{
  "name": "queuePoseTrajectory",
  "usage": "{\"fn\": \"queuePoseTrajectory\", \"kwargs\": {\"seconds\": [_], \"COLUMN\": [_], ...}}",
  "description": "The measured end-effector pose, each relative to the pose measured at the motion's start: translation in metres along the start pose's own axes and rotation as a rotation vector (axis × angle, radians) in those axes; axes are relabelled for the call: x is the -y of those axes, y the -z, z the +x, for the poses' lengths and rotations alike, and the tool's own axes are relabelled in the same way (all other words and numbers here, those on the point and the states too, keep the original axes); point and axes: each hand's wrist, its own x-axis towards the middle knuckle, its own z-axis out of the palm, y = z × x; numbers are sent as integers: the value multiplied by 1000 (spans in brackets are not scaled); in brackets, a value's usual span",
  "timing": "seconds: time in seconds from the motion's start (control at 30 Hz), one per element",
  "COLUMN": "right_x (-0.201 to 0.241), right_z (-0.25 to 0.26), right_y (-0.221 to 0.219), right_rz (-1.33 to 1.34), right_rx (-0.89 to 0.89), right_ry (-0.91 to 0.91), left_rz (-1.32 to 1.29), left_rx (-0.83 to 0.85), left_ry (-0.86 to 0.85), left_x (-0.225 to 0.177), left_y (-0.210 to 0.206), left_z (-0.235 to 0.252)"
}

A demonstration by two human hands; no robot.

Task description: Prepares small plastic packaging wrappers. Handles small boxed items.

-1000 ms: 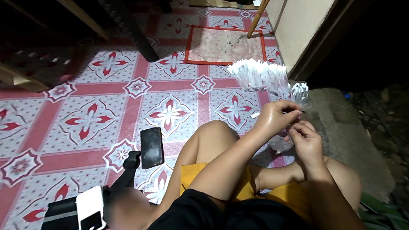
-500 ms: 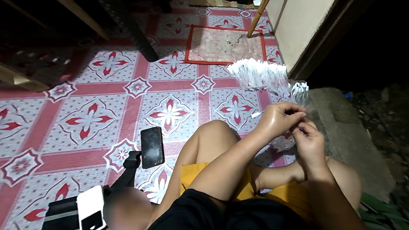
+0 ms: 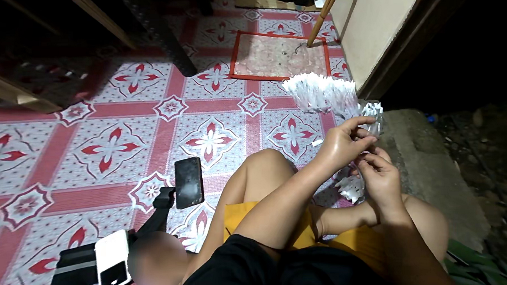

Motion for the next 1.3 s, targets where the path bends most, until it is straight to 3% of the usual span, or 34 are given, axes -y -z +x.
{"fn": "queuePoseTrajectory", "kwargs": {"seconds": [0.27, 0.63, 0.83, 0.97, 1.3], "right_x": [-1, -3, -13, -11, -1], "right_z": [1, -2, -1, 1, 11], "right_y": [1, -5, -6, -1, 39], "right_rz": [68, 48, -3, 38, 216], "right_rx": [-32, -37, -128, -82, -50], "right_ry": [159, 125, 142, 150, 402], "left_rz": [-108, -191, -195, -195, -104], "left_rx": [54, -3, -22, -14, 70], "left_ry": [5, -13, -40, -32, -180], "left_x": [-3, -5, -4, -4, -5], "left_y": [0, -2, -2, -2, -9], "left_z": [0, -1, 0, 0, -4]}}
